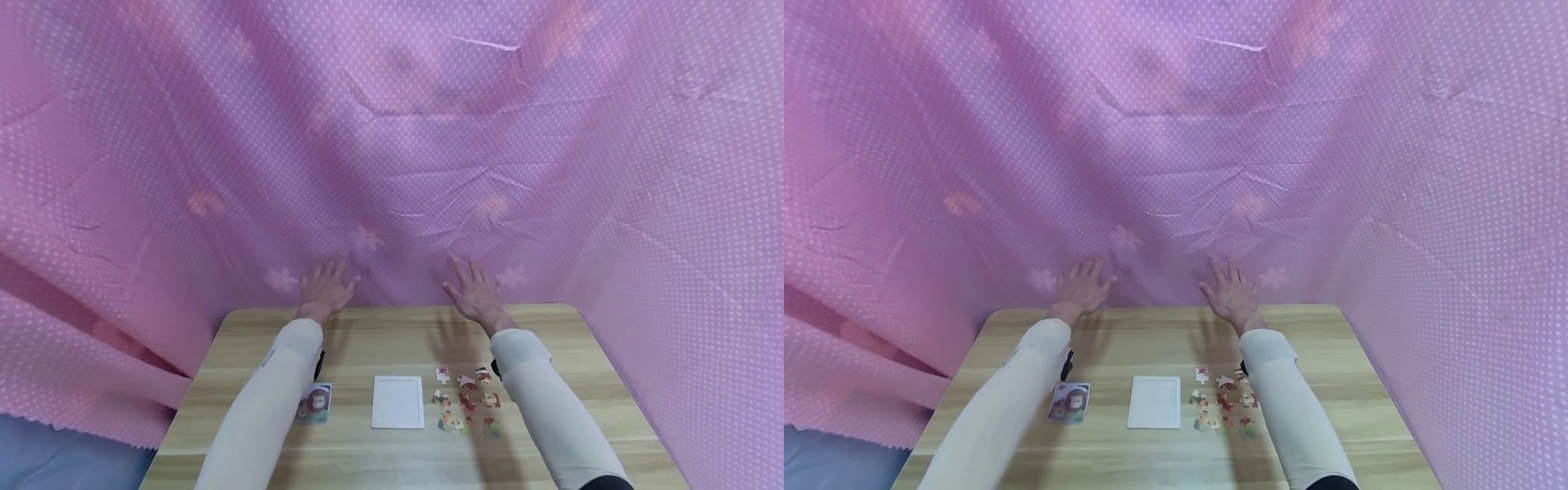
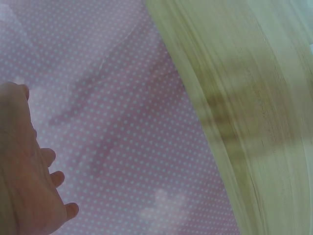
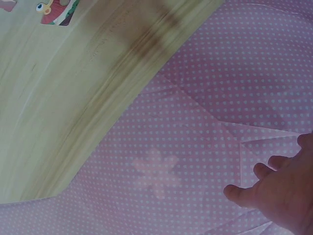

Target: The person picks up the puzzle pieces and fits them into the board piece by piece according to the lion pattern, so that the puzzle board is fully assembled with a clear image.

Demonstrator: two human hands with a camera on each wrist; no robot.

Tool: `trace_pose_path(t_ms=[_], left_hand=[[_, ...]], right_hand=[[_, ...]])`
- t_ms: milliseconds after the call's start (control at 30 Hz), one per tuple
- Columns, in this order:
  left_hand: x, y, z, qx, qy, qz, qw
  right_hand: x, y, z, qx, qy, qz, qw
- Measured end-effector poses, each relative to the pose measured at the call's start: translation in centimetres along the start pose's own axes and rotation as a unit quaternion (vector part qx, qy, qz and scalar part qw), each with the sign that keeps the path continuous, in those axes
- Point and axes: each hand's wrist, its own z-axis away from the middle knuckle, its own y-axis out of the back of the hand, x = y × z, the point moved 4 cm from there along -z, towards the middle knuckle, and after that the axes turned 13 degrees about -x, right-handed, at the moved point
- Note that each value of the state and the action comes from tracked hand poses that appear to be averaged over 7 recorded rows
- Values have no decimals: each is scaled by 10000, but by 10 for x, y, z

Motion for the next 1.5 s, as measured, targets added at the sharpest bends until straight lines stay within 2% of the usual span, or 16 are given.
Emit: trace_pose_path(t_ms=[233,567,733,933,1167,1333,1500], left_hand=[[6,-3,8,1,103,-189,9998],[9,-11,19,71,131,-125,9998],[10,-14,27,141,159,-279,9994],[12,-18,37,184,163,-176,9995],[16,-24,50,81,314,-238,9992],[19,-27,52,-76,207,-27,9998],[12,-30,52,-20,256,6,9997]], right_hand=[[4,-3,8,-224,66,137,9996],[6,-9,22,-541,352,-76,9979],[8,-12,28,-662,424,48,9969],[10,-15,36,-828,451,53,9955],[11,-17,44,-768,732,148,9942],[17,-20,46,-849,664,91,9941],[15,-23,45,-988,785,21,9920]])
